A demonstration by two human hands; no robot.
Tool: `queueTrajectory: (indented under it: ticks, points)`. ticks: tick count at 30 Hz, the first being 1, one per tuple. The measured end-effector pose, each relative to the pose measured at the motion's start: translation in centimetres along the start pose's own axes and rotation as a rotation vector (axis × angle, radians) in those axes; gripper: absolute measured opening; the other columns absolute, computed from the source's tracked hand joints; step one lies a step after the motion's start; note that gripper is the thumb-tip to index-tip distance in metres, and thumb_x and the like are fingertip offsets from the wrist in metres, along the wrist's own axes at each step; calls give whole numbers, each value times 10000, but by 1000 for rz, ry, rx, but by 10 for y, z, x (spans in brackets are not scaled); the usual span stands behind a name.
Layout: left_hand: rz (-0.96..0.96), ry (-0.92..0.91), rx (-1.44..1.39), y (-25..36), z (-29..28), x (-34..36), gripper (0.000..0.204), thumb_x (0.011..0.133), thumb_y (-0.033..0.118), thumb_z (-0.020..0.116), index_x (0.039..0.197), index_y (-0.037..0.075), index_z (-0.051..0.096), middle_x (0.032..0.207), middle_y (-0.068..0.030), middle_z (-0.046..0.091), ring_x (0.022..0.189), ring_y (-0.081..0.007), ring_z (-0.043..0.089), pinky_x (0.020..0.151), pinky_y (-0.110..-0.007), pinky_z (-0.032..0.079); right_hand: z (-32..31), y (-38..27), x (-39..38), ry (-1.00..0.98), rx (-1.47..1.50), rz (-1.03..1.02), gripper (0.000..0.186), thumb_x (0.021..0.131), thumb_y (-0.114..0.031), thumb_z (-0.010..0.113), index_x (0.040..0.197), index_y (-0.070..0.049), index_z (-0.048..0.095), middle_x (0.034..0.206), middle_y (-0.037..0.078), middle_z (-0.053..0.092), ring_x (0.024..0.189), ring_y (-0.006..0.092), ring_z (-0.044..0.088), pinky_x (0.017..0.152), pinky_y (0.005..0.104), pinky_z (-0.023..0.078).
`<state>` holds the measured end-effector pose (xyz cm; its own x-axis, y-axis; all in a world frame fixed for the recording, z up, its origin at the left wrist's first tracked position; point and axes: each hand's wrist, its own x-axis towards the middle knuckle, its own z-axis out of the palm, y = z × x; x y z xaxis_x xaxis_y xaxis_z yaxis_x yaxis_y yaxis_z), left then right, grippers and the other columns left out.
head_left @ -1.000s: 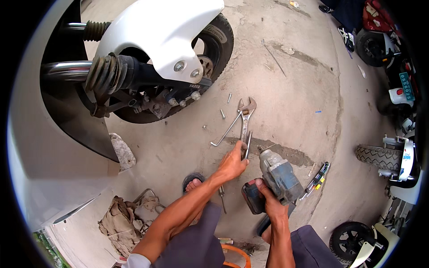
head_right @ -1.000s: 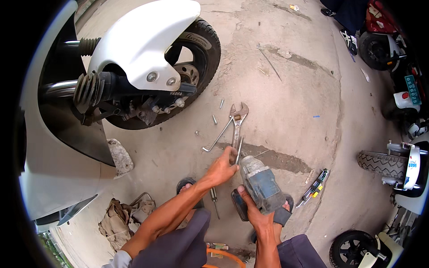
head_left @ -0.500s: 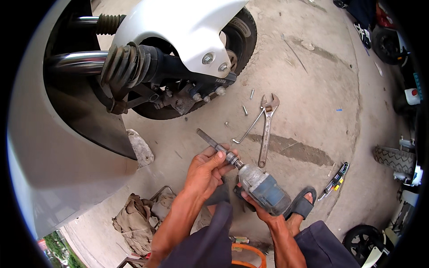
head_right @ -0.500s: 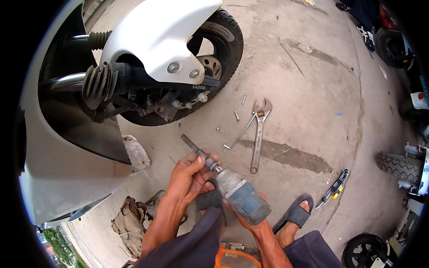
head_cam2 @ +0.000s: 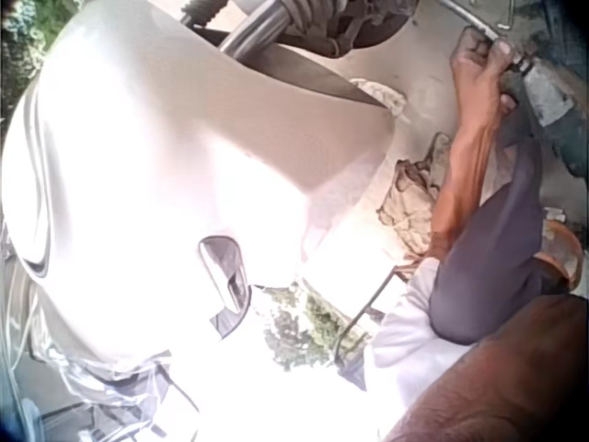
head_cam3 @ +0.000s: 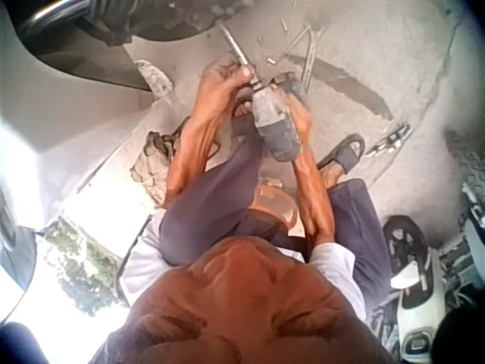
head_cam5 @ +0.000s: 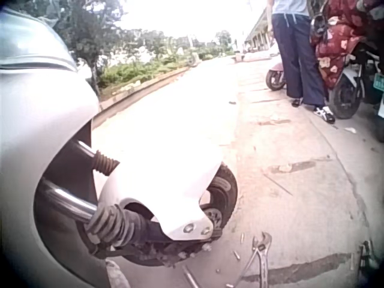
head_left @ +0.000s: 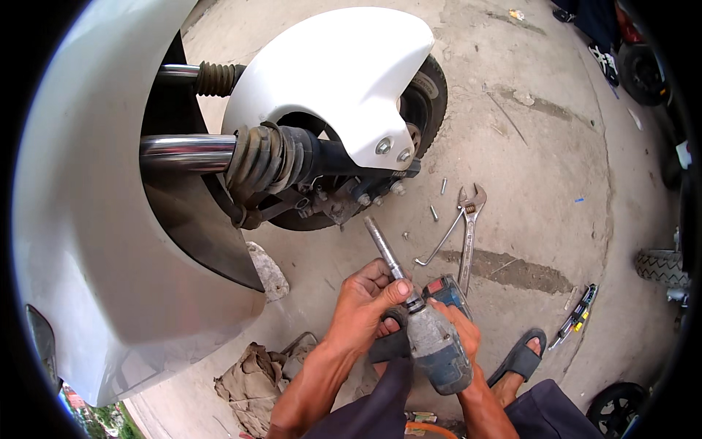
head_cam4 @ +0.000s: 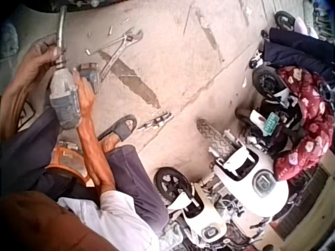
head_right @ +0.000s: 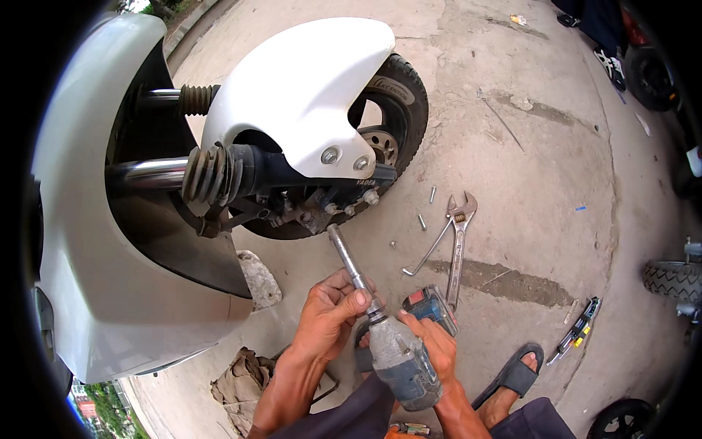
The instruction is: The person uses a power drill and various hand tools to remove bolts and disassemble the front brake caliper of a white scooter. They work on the front wheel area, loosening fasteners and eventually detaching the brake assembly from the fork.
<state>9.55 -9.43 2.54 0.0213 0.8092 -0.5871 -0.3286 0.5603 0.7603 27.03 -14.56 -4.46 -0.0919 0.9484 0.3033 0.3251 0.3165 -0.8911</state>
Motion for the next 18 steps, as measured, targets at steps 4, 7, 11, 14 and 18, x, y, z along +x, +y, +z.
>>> queueTrajectory:
  ticks: [4, 7, 11, 14, 18]
  points:
    - [30, -30, -27, 3, -4, 14, 300, 862, 172, 792, 1048, 11, 620, 918, -78, 684, 836, -170, 660, 793, -304, 525, 16, -3, 6, 48, 80, -44, 431, 711, -57, 791, 1119, 31, 684, 980, 136, 718, 741, 248, 676, 646, 346, 553]
    - [71, -58, -50, 8, -5, 23, 280, 865, 162, 787, 1033, 7, 625, 915, -72, 682, 828, -165, 656, 798, -301, 520, 23, -5, 13, 44, 73, -51, 425, 698, -66, 805, 1092, 43, 688, 1022, 141, 728, 782, 249, 696, 699, 337, 573]
    - [80, -6, 78, 4, -13, 30, 284, 881, 173, 771, 1045, -15, 637, 914, -79, 681, 826, -168, 652, 800, -305, 516, 33, -5, -1, 15, 351, 341, 405, 762, -102, 813, 1117, 38, 677, 1034, 137, 724, 785, 221, 695, 694, 338, 571]
    - [89, -46, 72, 10, -13, 32, 293, 925, 182, 716, 1099, -42, 640, 971, -118, 696, 885, -201, 672, 843, -332, 537, 24, -11, 6, -88, 504, 588, 351, 847, -152, 791, 1140, 2, 672, 1041, 128, 714, 852, 200, 681, 735, 336, 554]
    - [54, -174, -100, 12, -15, 36, 281, 968, 158, 642, 1142, -63, 636, 1046, -172, 702, 981, -251, 686, 920, -384, 546, 10, -21, 15, -187, 509, 713, 270, 924, -159, 719, 1150, -25, 656, 971, 99, 688, 915, 214, 645, 830, 346, 509]
